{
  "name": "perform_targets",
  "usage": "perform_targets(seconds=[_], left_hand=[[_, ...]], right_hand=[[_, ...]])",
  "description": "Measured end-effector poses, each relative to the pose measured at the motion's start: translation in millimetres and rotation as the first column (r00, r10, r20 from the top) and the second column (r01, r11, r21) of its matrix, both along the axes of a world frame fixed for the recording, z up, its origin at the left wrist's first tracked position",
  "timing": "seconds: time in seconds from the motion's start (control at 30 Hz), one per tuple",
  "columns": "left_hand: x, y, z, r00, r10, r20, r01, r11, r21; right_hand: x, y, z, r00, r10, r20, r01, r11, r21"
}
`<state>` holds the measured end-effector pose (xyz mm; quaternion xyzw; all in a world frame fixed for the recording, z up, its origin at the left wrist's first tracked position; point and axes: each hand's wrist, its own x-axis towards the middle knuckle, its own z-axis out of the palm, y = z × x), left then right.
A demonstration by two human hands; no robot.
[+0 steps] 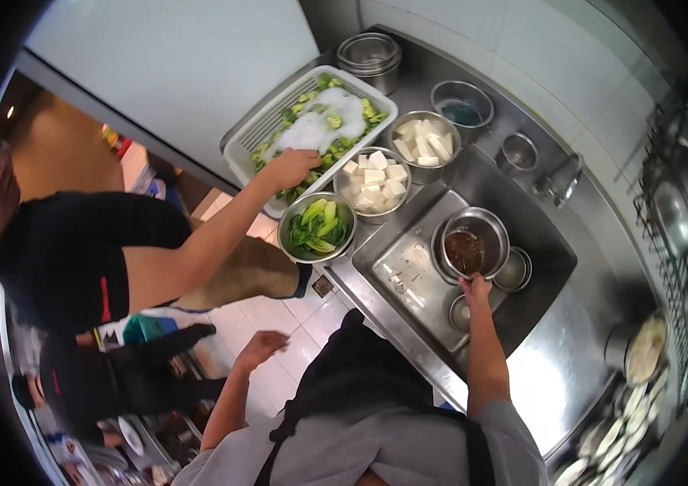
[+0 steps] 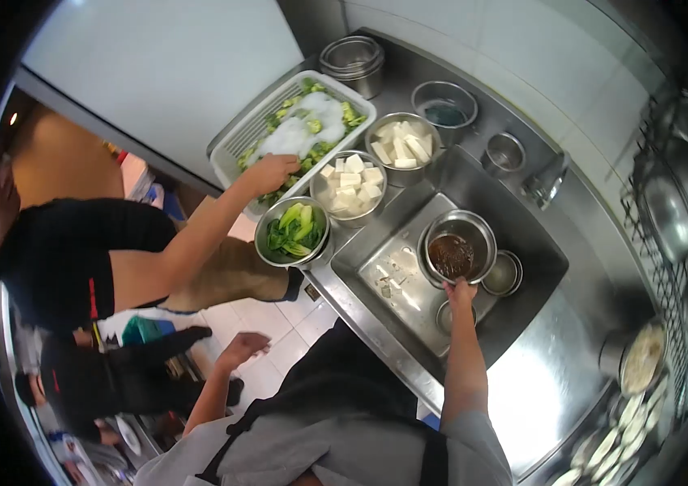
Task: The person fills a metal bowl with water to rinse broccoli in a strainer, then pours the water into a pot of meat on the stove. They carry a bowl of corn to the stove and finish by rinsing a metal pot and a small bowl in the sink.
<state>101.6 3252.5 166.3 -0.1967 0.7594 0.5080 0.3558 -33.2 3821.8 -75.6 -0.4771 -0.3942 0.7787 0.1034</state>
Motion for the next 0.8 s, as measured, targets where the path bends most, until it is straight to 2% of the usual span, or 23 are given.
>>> perform_targets(seconds=[0.03, 0.07, 0.1, 0.13, 0.17, 0.23, 0.3, 0.33, 0.37, 0.4, 0.47, 0.5, 0.53, 0.57, 0.6, 0.63, 0.67, 0.7, 0.73, 0.77, 0.8], left_hand=[[-9, 29, -1, 0.975, -0.097, -0.199, 0.121, 0.986, 0.112], [-25, 75, 30, 0.959, -0.157, -0.237, 0.183, 0.979, 0.089], [-40, 113, 57, 0.918, -0.198, -0.345, 0.253, 0.960, 0.121], [-51, 152, 85, 0.901, -0.166, -0.401, 0.252, 0.952, 0.172], [-68, 186, 122, 0.794, -0.265, -0.548, 0.397, 0.908, 0.137], [-89, 243, 185, 0.690, -0.229, -0.686, 0.520, 0.817, 0.250], [-108, 280, 228, 0.477, -0.129, -0.869, 0.695, 0.661, 0.283], [-116, 295, 249, 0.364, -0.093, -0.927, 0.770, 0.590, 0.244], [-119, 316, 265, 0.274, 0.052, -0.960, 0.785, 0.564, 0.255], [-123, 326, 286, 0.231, 0.155, -0.961, 0.804, 0.525, 0.278], [-122, 339, 303, 0.204, 0.336, -0.920, 0.830, 0.438, 0.344], [-114, 346, 303, 0.226, 0.415, -0.882, 0.835, 0.384, 0.394], [-115, 346, 306, 0.215, 0.438, -0.873, 0.838, 0.377, 0.395], [-116, 347, 309, 0.203, 0.462, -0.863, 0.840, 0.370, 0.396], [-129, 340, 314, 0.157, 0.432, -0.888, 0.843, 0.411, 0.348], [-132, 343, 308, 0.122, 0.477, -0.870, 0.795, 0.478, 0.374], [-135, 346, 302, 0.086, 0.516, -0.852, 0.738, 0.541, 0.402], [-145, 328, 299, 0.127, 0.287, -0.949, 0.615, 0.728, 0.302], [-154, 310, 297, 0.178, 0.010, -0.984, 0.512, 0.853, 0.101], [-170, 302, 271, 0.233, -0.026, -0.972, 0.520, 0.848, 0.102], [-172, 301, 234, 0.369, -0.002, -0.929, 0.402, 0.902, 0.158]], right_hand=[[3, 3, -11, 0.999, -0.003, 0.033, 0.004, 1.000, -0.006], [9, 5, -18, 0.999, 0.027, 0.046, -0.026, 0.999, -0.024], [19, 8, -24, 0.997, 0.052, 0.060, -0.049, 0.998, -0.041], [24, 13, -26, 0.995, 0.068, 0.072, -0.064, 0.996, -0.055], [28, 16, -24, 0.988, 0.117, 0.101, -0.108, 0.990, -0.094], [51, 20, -14, 0.966, 0.192, 0.175, -0.162, 0.972, -0.173], [71, 30, 22, 0.874, 0.403, 0.271, -0.370, 0.914, -0.164], [70, 38, 40, 0.808, 0.500, 0.313, -0.470, 0.866, -0.170], [68, 53, 47, 0.696, 0.582, 0.421, -0.642, 0.766, 0.002], [63, 78, 28, 0.682, 0.594, 0.427, -0.731, 0.580, 0.360], [34, 136, 15, 0.637, 0.536, 0.554, -0.699, 0.100, 0.708], [10, 155, 21, 0.746, 0.506, 0.433, -0.606, 0.246, 0.757], [-20, 164, 52, 0.808, 0.517, 0.281, -0.512, 0.383, 0.768], [-46, 166, 102, 0.794, 0.562, 0.230, -0.463, 0.314, 0.829], [-69, 164, 144, 0.820, 0.558, 0.127, -0.443, 0.480, 0.757], [-93, 192, 133, 0.818, 0.521, 0.244, -0.452, 0.319, 0.833], [-110, 194, 145, 0.848, 0.428, 0.313, -0.444, 0.252, 0.860], [-125, 187, 166, 0.870, 0.327, 0.369, -0.442, 0.183, 0.878], [-140, 184, 181, 0.886, 0.224, 0.406, -0.437, 0.112, 0.893], [-148, 186, 181, 0.889, 0.293, 0.351, -0.396, 0.110, 0.912], [-153, 187, 175, 0.884, 0.364, 0.293, -0.355, 0.113, 0.928]])
